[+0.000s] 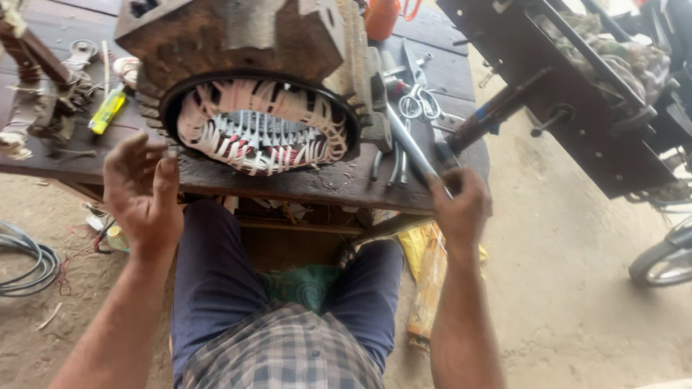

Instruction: The person works on an electric motor stator at a workbench, using a metal rod to press and adjust the windings inside the stator and a hammer to tap it into place. They reposition and rotate the heavy stator housing on the bench between adjustments and continue tapping around the winding.

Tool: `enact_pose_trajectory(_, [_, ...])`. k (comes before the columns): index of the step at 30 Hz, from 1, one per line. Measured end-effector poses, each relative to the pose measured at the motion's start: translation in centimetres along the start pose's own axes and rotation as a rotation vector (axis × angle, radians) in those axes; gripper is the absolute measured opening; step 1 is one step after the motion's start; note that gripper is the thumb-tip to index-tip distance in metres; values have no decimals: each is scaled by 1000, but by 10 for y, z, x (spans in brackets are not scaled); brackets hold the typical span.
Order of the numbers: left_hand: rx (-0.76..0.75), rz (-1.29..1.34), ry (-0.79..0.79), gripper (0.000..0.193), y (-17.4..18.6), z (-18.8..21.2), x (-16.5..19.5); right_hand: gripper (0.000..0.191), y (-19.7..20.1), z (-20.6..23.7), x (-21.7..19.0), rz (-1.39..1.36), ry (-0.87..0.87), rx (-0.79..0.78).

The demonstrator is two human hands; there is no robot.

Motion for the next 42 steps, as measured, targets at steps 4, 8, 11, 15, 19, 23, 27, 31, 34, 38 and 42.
enact_pose_trajectory(4, [-89,27,-26,22,-18,28,8,35,-20,-13,-8,207,170,-85])
enact_pose_trajectory(8, [-189,-68,-5,19,-29,50,23,44,-30,-28,-20,236,57,-304])
enact_pose_trajectory(11, [-205,-170,54,17,-26,57,30,44,-28,-29,-27,221,-79,-406])
enact_pose_trajectory(15, [-186,-237,139,17,-13,58,26,44,-23,-25,-27,213,-104,-393])
enact_pose_trajectory(19, [-159,-205,190,17,2,58,18,43,-19,-31,-11,177,-145,-423])
enact_pose_trajectory(23, [-112,-184,187,16,17,53,12,38,-13,-50,16,128,-230,-433])
enact_pose_trajectory(27, [-39,-170,188,15,33,43,9,39,-13,-63,31,247,-126,-274])
enact_pose_trajectory(31, [2,-270,87,13,46,33,11,43,-22,-58,26,269,-103,-301])
enact_pose_trajectory(34, [15,-293,98,12,54,25,14,32,-26,-54,15,224,-54,-225])
enact_pose_trajectory(38, [25,-310,66,12,55,14,19,25,-38,-69,-2,102,151,-129])
enact_pose_trajectory(42, [30,-401,22,11,58,8,28,25,-62,-92,-16,31,233,-174])
Point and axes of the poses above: each hand's wrist, its own z-axis away from the middle knuckle, its own y-axis out of the back of the hand, x = y × z, the point moved 1 cm from there along -z, towards the middle knuckle, and after that the axes turned 3 degrees about y, right-handed, at the moved point
